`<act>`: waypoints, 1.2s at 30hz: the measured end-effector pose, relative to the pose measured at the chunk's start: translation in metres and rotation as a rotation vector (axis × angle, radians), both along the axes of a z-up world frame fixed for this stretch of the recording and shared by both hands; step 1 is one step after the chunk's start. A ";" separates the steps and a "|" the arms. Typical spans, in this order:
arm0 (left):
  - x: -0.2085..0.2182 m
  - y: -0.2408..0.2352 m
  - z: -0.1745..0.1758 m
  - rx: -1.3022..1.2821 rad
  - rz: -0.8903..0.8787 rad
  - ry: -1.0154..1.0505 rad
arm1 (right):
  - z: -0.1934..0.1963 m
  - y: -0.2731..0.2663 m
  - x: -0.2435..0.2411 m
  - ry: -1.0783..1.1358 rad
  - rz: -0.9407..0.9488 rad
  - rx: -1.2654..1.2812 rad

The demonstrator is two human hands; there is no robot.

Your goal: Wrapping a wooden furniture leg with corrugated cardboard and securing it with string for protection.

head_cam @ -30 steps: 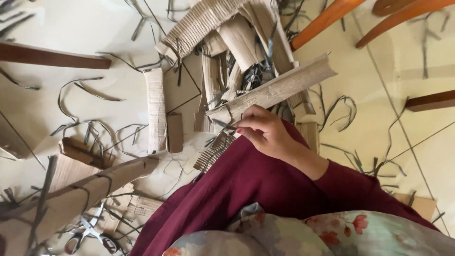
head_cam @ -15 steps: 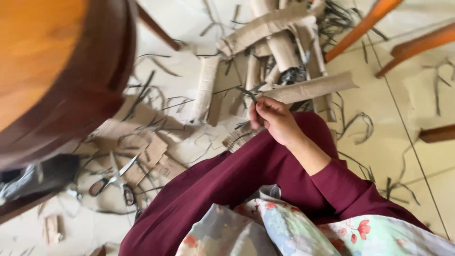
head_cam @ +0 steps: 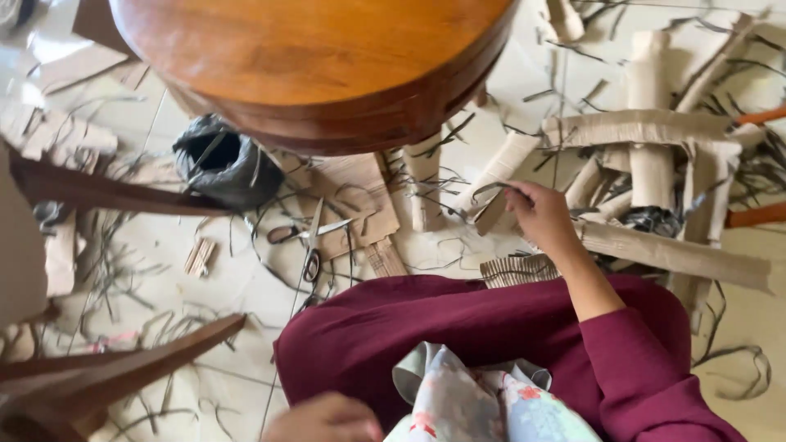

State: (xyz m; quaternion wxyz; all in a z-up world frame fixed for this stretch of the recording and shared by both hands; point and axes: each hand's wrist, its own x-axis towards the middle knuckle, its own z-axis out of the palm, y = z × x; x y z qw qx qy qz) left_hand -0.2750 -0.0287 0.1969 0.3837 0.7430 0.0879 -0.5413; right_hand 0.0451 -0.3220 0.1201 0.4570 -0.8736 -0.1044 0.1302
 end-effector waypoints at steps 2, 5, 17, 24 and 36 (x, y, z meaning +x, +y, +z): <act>0.013 0.019 0.013 -0.021 0.323 -0.180 | -0.018 0.004 0.018 -0.063 0.031 -0.052; 0.053 0.030 0.020 0.117 0.575 -0.487 | -0.055 0.014 0.038 -0.165 -0.008 -0.217; 0.255 0.018 -0.199 0.211 0.826 -0.974 | -0.130 0.050 0.075 -0.115 0.065 -0.106; 0.287 0.020 -0.213 0.032 0.516 -1.252 | -0.116 0.120 0.058 0.023 0.229 -0.151; 0.296 0.033 -0.227 0.305 0.543 -0.786 | -0.149 0.137 0.048 0.003 0.328 -0.364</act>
